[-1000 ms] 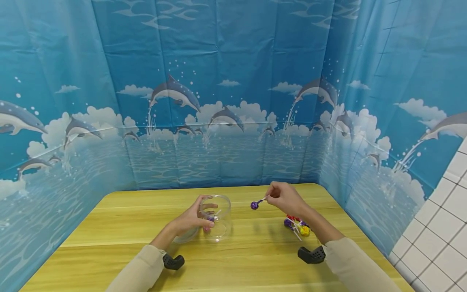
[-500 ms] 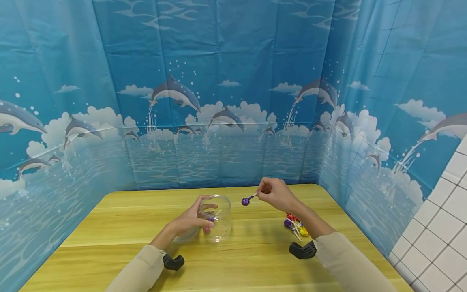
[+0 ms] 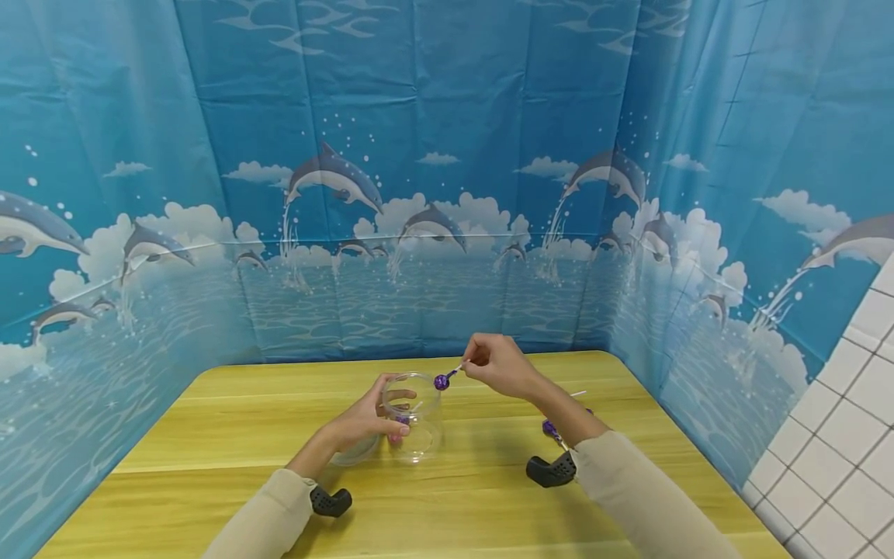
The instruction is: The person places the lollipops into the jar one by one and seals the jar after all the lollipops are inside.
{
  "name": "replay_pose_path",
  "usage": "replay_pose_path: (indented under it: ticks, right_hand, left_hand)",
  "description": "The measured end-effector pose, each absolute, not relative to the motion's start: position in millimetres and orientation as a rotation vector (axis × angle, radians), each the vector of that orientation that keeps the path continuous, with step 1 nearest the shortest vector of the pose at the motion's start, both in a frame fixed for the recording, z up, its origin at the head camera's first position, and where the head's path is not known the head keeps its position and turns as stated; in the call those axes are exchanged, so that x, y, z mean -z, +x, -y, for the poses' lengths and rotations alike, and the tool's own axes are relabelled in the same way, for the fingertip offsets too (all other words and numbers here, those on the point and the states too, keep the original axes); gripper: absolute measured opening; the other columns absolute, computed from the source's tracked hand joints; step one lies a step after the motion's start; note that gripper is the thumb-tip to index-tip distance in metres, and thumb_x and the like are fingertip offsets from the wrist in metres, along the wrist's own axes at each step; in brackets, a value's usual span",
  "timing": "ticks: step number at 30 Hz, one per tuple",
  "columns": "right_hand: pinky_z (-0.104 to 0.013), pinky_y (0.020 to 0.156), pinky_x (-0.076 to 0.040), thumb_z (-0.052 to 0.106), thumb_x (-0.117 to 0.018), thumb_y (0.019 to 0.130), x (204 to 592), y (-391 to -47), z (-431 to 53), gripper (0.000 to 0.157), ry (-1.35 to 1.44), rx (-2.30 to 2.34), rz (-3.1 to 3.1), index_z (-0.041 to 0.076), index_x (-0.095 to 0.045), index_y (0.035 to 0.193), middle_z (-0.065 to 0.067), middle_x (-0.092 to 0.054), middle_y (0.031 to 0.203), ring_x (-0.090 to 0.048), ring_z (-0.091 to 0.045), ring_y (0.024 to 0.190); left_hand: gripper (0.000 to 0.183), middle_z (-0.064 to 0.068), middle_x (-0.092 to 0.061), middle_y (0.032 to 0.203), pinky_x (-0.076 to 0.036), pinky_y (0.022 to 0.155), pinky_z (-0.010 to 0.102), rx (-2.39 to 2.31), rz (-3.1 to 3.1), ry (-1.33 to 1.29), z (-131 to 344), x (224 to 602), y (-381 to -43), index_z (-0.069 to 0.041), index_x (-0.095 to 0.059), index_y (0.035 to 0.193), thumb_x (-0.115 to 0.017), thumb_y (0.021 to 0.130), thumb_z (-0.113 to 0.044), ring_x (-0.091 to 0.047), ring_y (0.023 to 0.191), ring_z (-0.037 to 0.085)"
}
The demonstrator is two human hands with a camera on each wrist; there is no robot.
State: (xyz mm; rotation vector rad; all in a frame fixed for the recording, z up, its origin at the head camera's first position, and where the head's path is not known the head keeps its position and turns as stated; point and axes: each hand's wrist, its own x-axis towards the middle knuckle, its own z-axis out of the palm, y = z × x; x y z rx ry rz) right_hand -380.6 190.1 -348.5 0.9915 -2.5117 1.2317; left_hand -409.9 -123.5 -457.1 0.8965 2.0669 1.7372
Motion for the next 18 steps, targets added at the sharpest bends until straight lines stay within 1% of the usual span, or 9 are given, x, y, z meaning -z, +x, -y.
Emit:
replay_pose_path:
  ticks: [5, 8, 11, 15, 18]
  right_hand:
    - [-0.038, 0.074, -0.057, 0.006, -0.067, 0.100, 351, -385, -176, 0.004, 1.032, -1.232, 2.517, 0.007, -0.066, 0.096, -0.002, -0.071, 0.095, -0.071, -0.018, 0.085]
    - [-0.037, 0.074, -0.057, 0.006, -0.067, 0.100, 353, -387, -168, 0.006, 1.049, -1.225, 2.516, 0.009, -0.066, 0.096, -0.001, -0.071, 0.094, -0.071, -0.017, 0.084]
    - [-0.036, 0.073, -0.057, 0.006, -0.068, 0.100, 355, -388, -158, 0.005, 1.085, -1.219, 2.505, 0.008, -0.066, 0.096, -0.001, -0.072, 0.093, -0.071, -0.018, 0.084]
    - [-0.035, 0.074, -0.058, 0.005, -0.068, 0.099, 357, -390, -143, 0.004, 1.145, -1.223, 2.492, 0.006, -0.067, 0.095, -0.001, -0.073, 0.093, -0.072, -0.025, 0.084]
    - [-0.033, 0.076, -0.058, 0.004, -0.068, 0.099, 359, -393, -131, 0.005, 1.172, -1.205, 2.518, 0.007, -0.067, 0.094, 0.000, -0.073, 0.092, -0.072, -0.022, 0.085]
  left_hand:
    - [0.083, 0.022, -0.040, 0.155, -0.049, 0.102, 0.049, -1.734, -2.074, 0.895, 123, 457, -410, -0.021, -0.024, 0.159, -0.075, 0.095, -0.008, -0.058, 0.125, 0.032]
    - [0.082, 0.023, -0.040, 0.155, -0.050, 0.100, 0.049, -1.739, -2.057, 0.895, 122, 457, -411, -0.022, -0.024, 0.158, -0.074, 0.095, -0.008, -0.058, 0.124, 0.033]
    - [0.081, 0.022, -0.040, 0.155, -0.050, 0.100, 0.048, -1.741, -2.037, 0.897, 122, 457, -411, -0.023, -0.024, 0.158, -0.074, 0.096, -0.007, -0.058, 0.125, 0.034]
    - [0.082, 0.020, -0.040, 0.156, -0.051, 0.100, 0.048, -1.744, -2.037, 0.874, 122, 456, -411, -0.024, -0.025, 0.158, -0.074, 0.095, -0.007, -0.057, 0.127, 0.035]
    - [0.082, 0.020, -0.036, 0.158, -0.050, 0.101, 0.049, -1.734, -2.061, 0.870, 122, 456, -411, -0.024, -0.025, 0.158, -0.075, 0.095, -0.009, -0.055, 0.129, 0.035]
